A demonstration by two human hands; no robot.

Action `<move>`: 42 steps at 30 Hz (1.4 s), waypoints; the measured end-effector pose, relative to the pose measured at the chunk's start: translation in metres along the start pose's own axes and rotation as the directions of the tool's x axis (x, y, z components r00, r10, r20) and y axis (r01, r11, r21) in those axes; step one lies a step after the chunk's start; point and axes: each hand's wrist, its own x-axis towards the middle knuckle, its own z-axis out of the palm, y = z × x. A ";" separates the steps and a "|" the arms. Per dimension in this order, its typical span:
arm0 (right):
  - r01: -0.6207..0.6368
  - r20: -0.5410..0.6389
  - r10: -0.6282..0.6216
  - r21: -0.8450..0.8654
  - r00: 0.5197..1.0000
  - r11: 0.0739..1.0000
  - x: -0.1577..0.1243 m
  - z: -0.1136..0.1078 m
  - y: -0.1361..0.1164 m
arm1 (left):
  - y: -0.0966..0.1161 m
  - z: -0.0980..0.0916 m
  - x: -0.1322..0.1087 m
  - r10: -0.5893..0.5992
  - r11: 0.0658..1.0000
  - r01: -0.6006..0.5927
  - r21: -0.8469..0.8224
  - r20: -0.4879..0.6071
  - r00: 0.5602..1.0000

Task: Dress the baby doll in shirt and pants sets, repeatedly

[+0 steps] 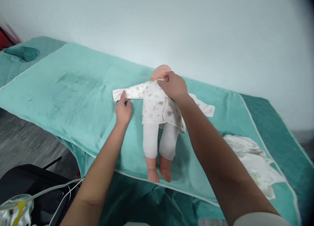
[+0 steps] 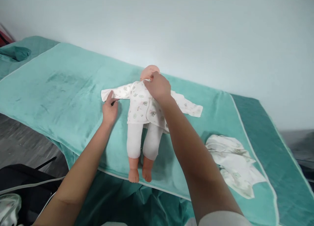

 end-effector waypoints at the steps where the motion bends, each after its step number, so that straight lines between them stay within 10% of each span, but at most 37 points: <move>1: -0.007 0.016 0.007 -0.001 1.000 1.000 0.004 0.002 -0.001 | 0.000 0.000 0.000 0.006 1.000 -0.006 0.000 0.001 1.000; 10: 0.023 -0.222 0.044 0.289 0.974 0.957 0.001 0.010 0.022 | 0.002 0.000 -0.001 -0.010 0.999 0.009 -0.036 -0.011 1.000; 21: 0.040 -0.224 0.062 0.425 0.973 0.904 -0.013 0.007 0.020 | 0.006 -0.003 -0.006 0.040 0.999 -0.039 -0.027 0.032 0.999; 27: -0.008 -0.477 0.198 0.372 0.856 0.928 -0.078 -0.005 0.090 | 0.015 -0.004 -0.009 0.121 0.992 -0.117 -0.035 0.153 0.981; 32: -0.314 -0.225 0.368 0.244 0.902 0.918 -0.113 0.003 0.133 | 0.031 0.006 -0.012 0.203 0.977 -0.212 -0.016 0.362 0.910; 42: -0.129 -0.069 0.270 0.748 0.961 0.651 -0.103 0.023 0.107 | 0.053 0.030 -0.024 0.060 0.837 0.233 -0.495 0.507 0.860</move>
